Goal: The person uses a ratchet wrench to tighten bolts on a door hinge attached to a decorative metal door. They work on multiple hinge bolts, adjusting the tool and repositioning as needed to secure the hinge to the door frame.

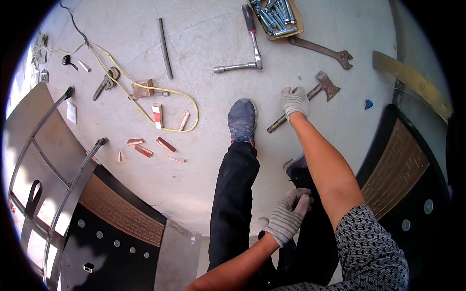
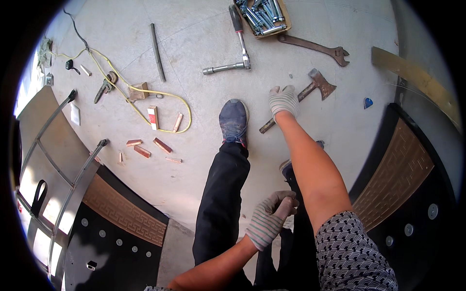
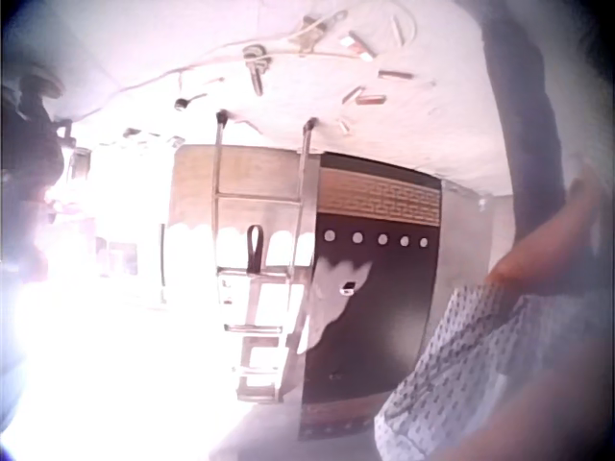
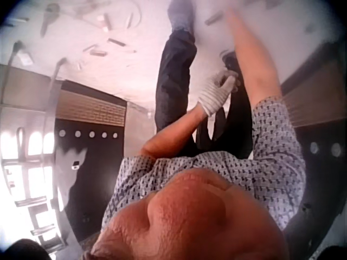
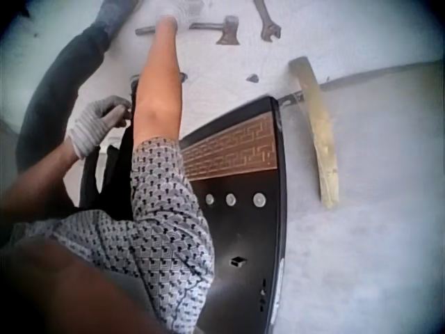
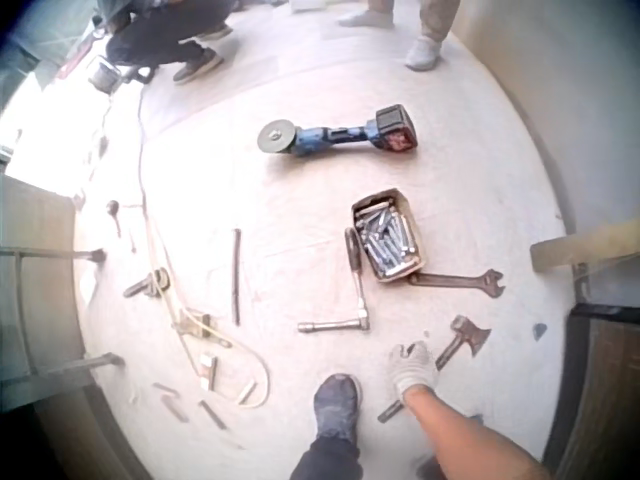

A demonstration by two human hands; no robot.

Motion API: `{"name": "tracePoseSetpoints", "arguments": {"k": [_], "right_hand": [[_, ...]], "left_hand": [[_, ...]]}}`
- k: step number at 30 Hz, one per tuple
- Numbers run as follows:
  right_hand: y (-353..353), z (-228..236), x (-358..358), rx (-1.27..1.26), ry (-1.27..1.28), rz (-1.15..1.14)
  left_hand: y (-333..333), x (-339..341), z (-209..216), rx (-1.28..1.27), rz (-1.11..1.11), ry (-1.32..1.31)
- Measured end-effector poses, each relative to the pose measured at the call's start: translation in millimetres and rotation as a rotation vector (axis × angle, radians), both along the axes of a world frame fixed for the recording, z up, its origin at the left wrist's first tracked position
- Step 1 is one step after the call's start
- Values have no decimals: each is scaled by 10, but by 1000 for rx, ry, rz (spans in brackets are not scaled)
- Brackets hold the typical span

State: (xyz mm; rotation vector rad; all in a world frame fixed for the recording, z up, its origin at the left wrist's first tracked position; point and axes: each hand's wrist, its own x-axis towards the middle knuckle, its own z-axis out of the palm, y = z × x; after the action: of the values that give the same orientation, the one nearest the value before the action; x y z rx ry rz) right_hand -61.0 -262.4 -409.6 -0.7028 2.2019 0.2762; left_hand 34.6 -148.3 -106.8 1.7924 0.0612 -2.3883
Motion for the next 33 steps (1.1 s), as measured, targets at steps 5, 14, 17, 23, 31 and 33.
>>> {"name": "tracePoseSetpoints", "arguments": {"k": [5,14,17,23,31,33], "right_hand": [[-740,-142,549,-312,-79,36],[-1300,-680,641,-58,-160,375],[-1166,-2,789,14,-284,313],[-214,1199,709,107,-545,0],[563,3125,279,117,-589,-88],[430,3804,380,164,-620,-25]], "left_hand": [[-104,122,122,7,39,71],[-90,173,42,12,165,71],[-37,148,-19,-8,167,2],[152,244,-159,-86,267,-325],[64,588,457,-213,295,-392],[154,761,675,-221,244,-384]]}}
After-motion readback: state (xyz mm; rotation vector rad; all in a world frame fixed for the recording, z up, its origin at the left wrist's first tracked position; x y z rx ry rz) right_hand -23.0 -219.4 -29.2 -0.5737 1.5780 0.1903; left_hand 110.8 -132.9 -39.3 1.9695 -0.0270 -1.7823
